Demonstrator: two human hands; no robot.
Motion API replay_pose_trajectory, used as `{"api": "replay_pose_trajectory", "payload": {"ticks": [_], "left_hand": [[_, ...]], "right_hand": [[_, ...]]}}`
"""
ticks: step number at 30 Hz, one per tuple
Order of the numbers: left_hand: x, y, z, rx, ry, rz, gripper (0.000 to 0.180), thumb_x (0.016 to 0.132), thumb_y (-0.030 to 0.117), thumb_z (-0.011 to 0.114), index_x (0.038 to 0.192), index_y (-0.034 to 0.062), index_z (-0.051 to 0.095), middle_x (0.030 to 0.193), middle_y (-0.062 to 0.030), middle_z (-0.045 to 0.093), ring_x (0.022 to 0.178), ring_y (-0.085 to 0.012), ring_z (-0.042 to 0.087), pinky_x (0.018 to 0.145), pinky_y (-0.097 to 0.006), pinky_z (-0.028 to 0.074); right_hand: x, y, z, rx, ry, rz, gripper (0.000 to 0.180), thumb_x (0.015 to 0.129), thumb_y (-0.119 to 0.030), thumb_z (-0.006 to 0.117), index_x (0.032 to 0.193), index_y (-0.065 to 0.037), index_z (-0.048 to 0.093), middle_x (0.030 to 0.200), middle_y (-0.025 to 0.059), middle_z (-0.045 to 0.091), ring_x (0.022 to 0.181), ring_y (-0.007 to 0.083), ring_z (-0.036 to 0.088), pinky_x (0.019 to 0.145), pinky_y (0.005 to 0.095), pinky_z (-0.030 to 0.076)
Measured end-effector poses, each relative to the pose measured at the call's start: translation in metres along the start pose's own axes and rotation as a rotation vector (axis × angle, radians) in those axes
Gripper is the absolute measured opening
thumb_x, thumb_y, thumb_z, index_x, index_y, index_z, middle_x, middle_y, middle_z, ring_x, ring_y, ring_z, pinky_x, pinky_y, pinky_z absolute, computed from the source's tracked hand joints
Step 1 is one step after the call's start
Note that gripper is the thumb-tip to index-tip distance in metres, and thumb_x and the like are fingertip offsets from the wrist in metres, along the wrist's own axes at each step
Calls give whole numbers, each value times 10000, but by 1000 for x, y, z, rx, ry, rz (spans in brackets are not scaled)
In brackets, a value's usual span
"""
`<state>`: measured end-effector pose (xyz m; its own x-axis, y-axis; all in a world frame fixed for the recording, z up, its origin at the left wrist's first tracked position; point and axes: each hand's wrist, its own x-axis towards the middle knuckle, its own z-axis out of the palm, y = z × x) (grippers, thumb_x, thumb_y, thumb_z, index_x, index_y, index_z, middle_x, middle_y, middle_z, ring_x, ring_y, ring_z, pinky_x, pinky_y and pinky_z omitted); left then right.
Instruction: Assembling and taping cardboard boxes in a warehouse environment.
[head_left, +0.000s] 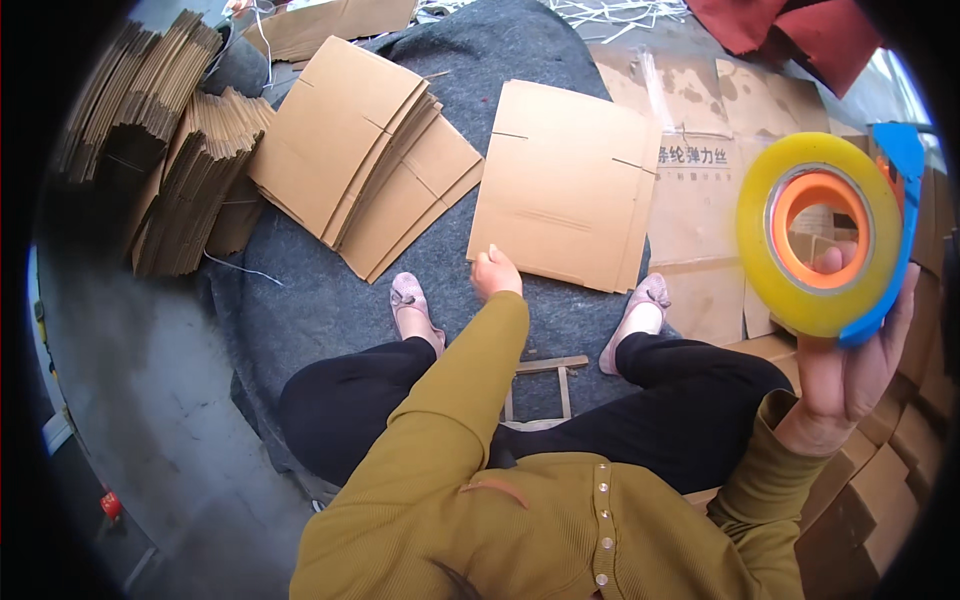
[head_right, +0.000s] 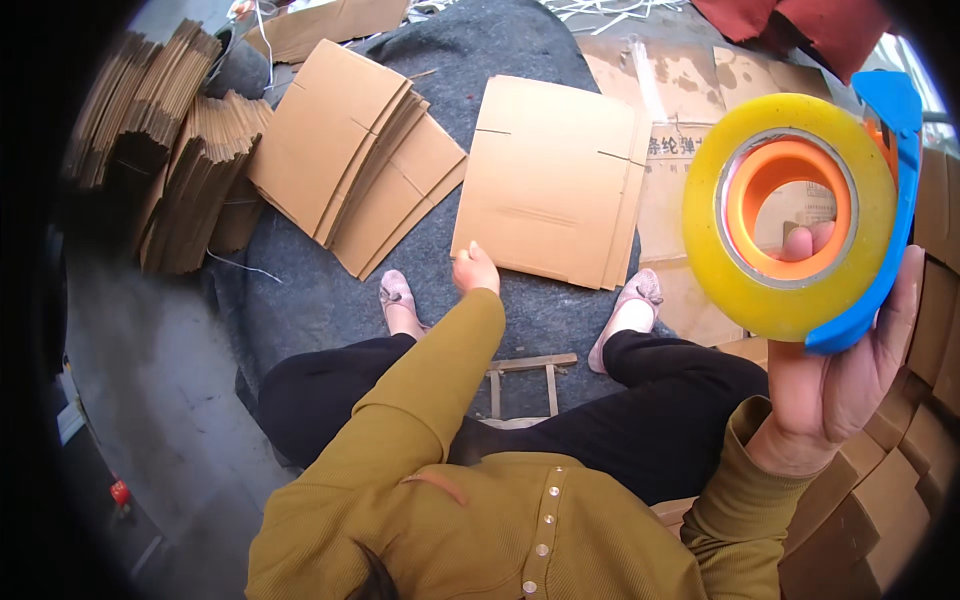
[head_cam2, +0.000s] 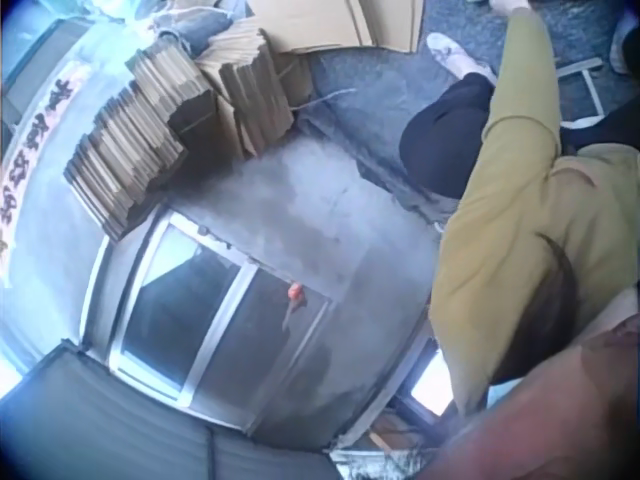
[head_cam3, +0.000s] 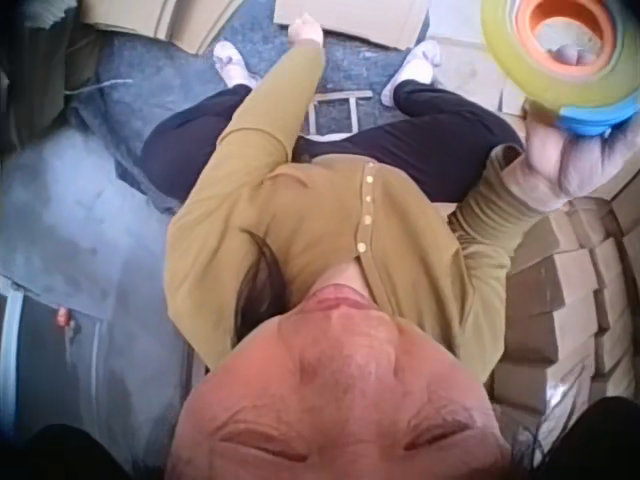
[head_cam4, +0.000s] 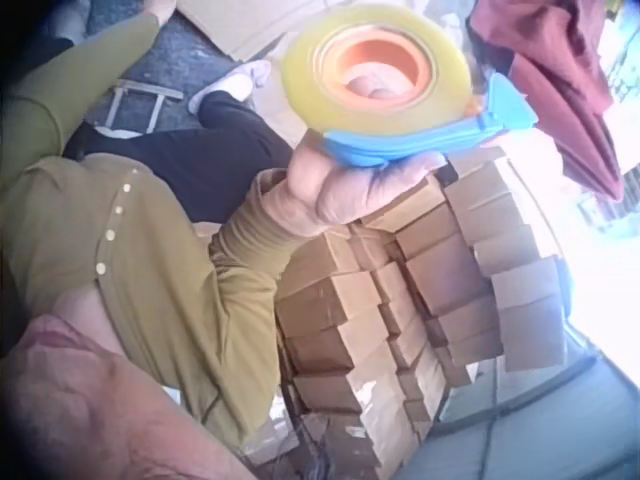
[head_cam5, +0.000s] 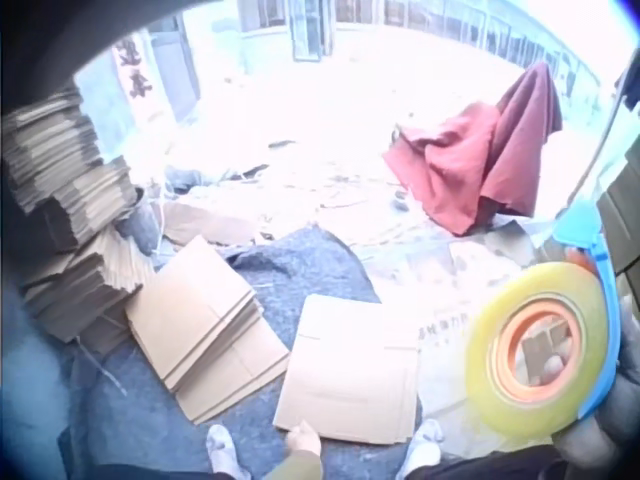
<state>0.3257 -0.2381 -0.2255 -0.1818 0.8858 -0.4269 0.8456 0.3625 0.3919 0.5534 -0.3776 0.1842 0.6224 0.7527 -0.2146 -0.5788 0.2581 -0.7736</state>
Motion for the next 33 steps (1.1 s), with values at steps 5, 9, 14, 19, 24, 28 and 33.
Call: {"api": "replay_pose_trajectory", "payload": {"ticks": [5,9,14,19,24,28,33], "left_hand": [[91,-45,-17,-55,148,203,525,828,340,743,1187,-17,604,1131,-185,660,1042,-318,636,947,-417,486],[68,-11,-35,-6,-116,119,590,774,372,813,1150,-33,607,1062,-148,694,969,-256,672,870,-371,527],[35,31,-97,-315,-729,58,487,795,380,778,1105,42,614,845,-60,660,580,-120,547,462,-293,385],[-27,93,-177,-542,-534,218,380,911,300,660,1175,39,583,836,-36,650,563,-89,517,434,-260,345],[-89,92,-195,-72,14,821,392,872,244,676,1166,3,582,1102,-232,613,987,-416,625,848,-471,511],[-131,77,-177,17,-85,850,419,883,225,651,1231,37,508,1163,-217,578,1001,-432,618,858,-498,507],[-158,62,-175,-38,-125,833,497,864,209,673,1235,-60,480,1160,-301,572,1066,-446,598,912,-476,492]], "right_hand": [[-5,-11,-12,76,-8,-62,501,1030,-431,446,1347,-51,522,1152,133,669,1104,277,638,1026,458,477],[-11,-9,-26,135,76,-81,469,1032,-407,466,1308,-36,545,1201,131,654,1102,263,637,1041,433,469],[-3,-8,-11,76,213,-213,528,1011,-385,509,1402,-36,449,1343,136,581,1189,255,609,1081,449,458],[18,-7,-18,-54,117,-182,459,928,-273,681,1238,37,546,1073,132,686,931,193,694,895,347,552],[41,3,-24,-3,79,-174,385,905,-272,703,1112,35,596,944,126,696,807,185,698,811,324,560],[52,19,-41,-401,140,-101,416,829,-298,758,1038,40,635,864,109,682,717,136,648,694,266,522],[68,76,-56,-1432,187,-30,834,757,-327,731,1475,-73,392,1229,274,614,1130,342,623,973,384,477]]}}
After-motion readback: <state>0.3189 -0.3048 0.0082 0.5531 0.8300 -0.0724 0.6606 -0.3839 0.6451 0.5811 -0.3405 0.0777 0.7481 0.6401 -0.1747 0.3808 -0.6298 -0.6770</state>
